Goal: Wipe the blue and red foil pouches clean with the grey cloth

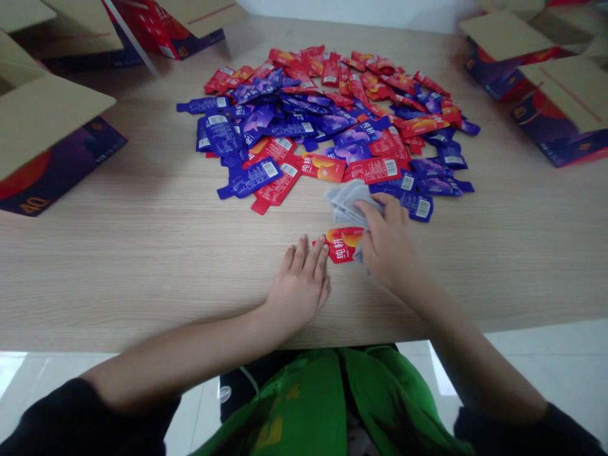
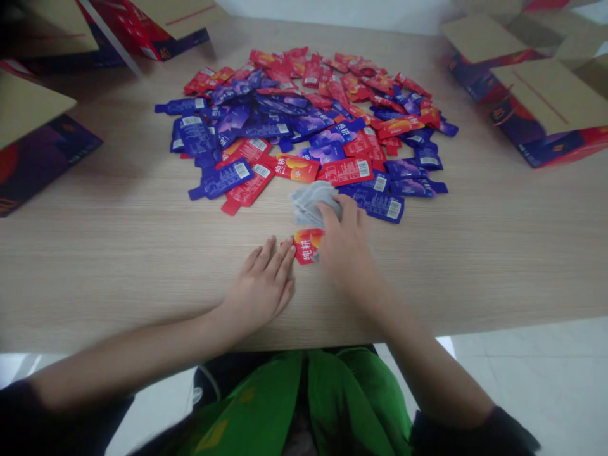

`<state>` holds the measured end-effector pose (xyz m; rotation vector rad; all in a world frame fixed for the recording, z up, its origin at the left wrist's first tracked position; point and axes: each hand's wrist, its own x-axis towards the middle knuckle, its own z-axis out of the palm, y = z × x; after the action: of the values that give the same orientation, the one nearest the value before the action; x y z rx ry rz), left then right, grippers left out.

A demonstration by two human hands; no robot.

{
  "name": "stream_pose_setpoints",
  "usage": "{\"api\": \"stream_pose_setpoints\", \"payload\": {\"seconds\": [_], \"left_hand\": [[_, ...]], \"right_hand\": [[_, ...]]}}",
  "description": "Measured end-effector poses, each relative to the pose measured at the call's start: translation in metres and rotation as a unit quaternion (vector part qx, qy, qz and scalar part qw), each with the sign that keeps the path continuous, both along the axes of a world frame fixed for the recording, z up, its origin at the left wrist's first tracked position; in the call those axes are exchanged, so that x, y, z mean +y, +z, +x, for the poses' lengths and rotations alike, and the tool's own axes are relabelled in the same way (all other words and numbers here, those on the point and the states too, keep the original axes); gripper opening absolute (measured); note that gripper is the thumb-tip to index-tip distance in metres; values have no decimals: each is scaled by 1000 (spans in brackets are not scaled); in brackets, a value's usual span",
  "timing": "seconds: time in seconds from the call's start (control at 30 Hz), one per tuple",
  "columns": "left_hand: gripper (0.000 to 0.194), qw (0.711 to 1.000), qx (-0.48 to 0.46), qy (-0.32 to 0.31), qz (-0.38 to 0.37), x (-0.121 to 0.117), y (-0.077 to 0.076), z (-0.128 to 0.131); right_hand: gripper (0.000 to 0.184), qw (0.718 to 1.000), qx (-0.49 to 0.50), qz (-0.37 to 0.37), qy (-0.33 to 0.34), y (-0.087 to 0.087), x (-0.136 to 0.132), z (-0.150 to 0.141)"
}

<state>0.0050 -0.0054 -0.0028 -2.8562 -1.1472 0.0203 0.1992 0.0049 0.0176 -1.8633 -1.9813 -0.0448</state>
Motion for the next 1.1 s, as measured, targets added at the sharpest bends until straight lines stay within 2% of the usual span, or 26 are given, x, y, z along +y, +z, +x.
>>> {"api": "stream_pose_setpoints", "payload": {"seconds": [0.07, 0.13, 0.23, 0.33, 0.53, 0.67, 0.73, 0.8, 0.87, 0.97, 1.03, 1.1], "left_hand": [[55, 1000, -10, -2, 5, 1, -1, 0], [51, 1000, -17, -4, 7, 1, -3, -1], [51, 1000, -19, -4, 13, 2, -2, -2], [55, 1000, -10, 4, 9, 2, 1, -1], [58, 1000, 18, 3, -18, 3, 5, -1], [56, 1000, 8, 0, -9, 4, 2, -1], [56, 1000, 2, -1, -3, 4, 1, -1], [55, 1000, -4, -2, 4, 3, 1, -1], [53, 1000, -11, -4, 10, 3, 0, -2], [50, 1000, -17, -2, 12, 3, -1, -2], [50, 1000, -17, -2, 13, 3, 0, -2], [51, 1000, -15, -7, 15, 4, 1, -1]], "right_hand": [[49, 999, 8, -5, 35, -2, 5, -25], [47, 997, -14, -40, 65, -9, 7, -42], [45, 992, -66, -81, 75, -19, 3, -44], [47, 991, -98, -82, 34, -22, -7, -23], [54, 987, -122, -71, -83, -31, -32, 41], [52, 991, -86, -64, -75, -22, -31, 61], [53, 997, -45, -30, -59, -12, -23, 49], [55, 999, -16, -1, -42, -4, -13, 23], [53, 1000, -14, -9, -9, -2, -3, -9], [50, 997, -46, -57, 35, -12, 6, -43], [50, 993, -75, -76, 58, -19, 5, -47], [52, 992, -93, -74, 51, -23, 0, -37]]}}
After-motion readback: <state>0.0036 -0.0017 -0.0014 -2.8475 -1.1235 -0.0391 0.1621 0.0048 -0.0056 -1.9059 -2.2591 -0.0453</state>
